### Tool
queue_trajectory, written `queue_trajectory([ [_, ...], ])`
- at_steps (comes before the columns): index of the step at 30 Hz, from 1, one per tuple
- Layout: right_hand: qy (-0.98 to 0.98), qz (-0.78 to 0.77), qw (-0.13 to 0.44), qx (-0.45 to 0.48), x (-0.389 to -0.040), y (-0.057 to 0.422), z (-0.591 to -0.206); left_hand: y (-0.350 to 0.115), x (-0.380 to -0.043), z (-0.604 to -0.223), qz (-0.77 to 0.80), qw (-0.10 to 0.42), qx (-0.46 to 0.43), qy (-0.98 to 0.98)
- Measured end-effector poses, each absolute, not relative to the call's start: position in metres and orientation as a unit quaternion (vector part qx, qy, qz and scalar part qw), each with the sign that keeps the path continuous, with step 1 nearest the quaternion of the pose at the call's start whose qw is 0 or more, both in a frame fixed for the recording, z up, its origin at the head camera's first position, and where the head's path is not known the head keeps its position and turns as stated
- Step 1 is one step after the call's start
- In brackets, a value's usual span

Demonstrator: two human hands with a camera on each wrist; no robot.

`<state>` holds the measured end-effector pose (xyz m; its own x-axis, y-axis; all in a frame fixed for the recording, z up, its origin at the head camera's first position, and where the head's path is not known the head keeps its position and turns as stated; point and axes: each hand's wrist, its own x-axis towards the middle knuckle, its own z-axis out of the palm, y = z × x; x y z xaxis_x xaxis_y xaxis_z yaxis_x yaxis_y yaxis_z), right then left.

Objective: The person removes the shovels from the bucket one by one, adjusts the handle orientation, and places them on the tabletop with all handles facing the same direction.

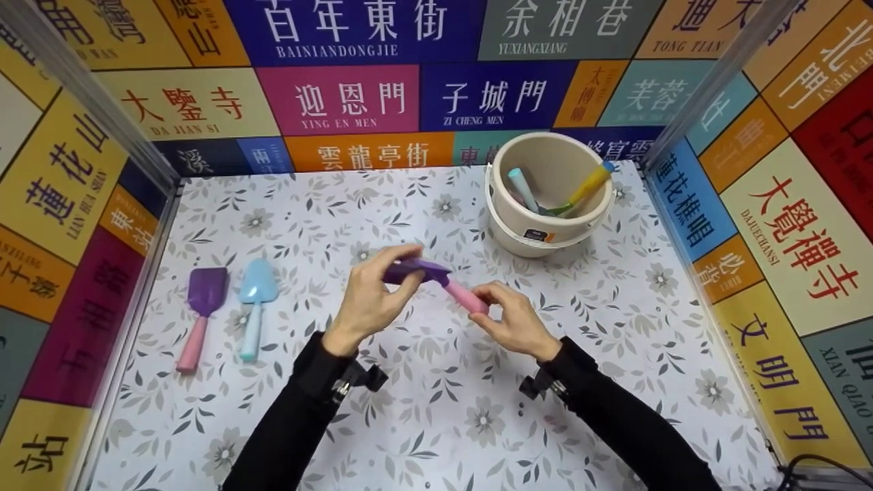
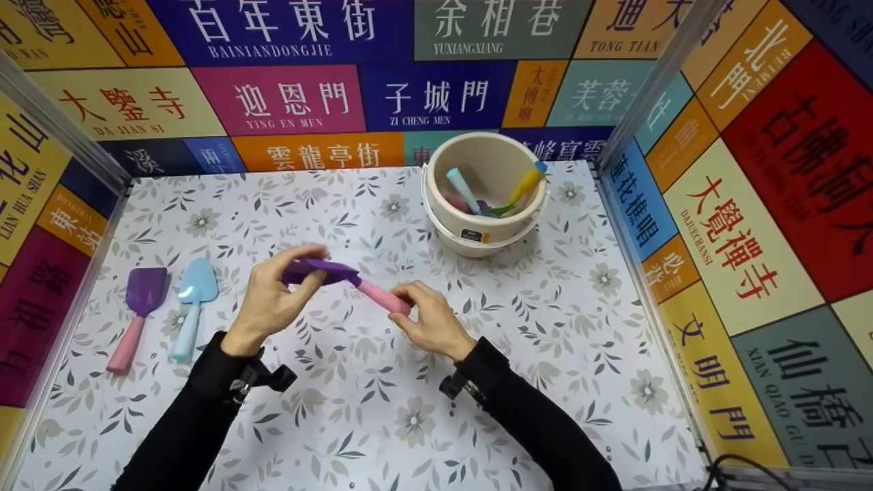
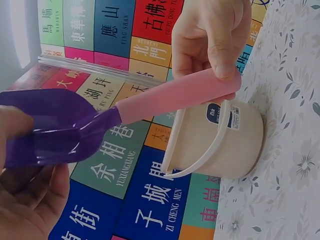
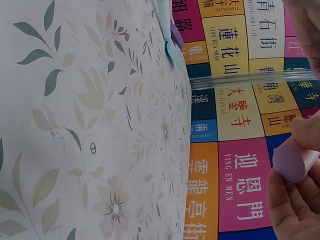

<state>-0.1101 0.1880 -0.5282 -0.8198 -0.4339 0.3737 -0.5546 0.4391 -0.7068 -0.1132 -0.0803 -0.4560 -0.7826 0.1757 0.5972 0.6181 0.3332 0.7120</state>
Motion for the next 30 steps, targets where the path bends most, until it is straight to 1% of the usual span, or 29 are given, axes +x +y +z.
queue_trajectory([
  [4, -0.845, 0.449, 0.086, 0.277, -0.111, 0.184, -0.527, -0.076, -0.108, -0.46, -0.604, 0.199, -0.187, -0.749],
  [10, -0.835, 0.484, 0.103, 0.241, -0.11, 0.177, -0.527, -0.051, -0.1, -0.483, -0.698, 0.217, -0.094, -0.676],
  [12, -0.827, 0.5, 0.106, 0.235, -0.111, 0.172, -0.529, -0.041, -0.097, -0.492, -0.705, 0.211, -0.075, -0.673],
  [18, -0.81, 0.538, 0.1, 0.212, -0.111, 0.159, -0.53, -0.015, -0.093, -0.506, -0.725, 0.157, -0.029, -0.67],
  [22, -0.808, 0.544, 0.093, 0.207, -0.11, 0.154, -0.532, -0.006, -0.095, -0.51, -0.738, 0.144, -0.013, -0.659],
  [30, -0.808, 0.546, 0.083, 0.205, -0.108, 0.147, -0.541, 0.003, -0.1, -0.513, -0.747, 0.139, 0.002, -0.65],
])
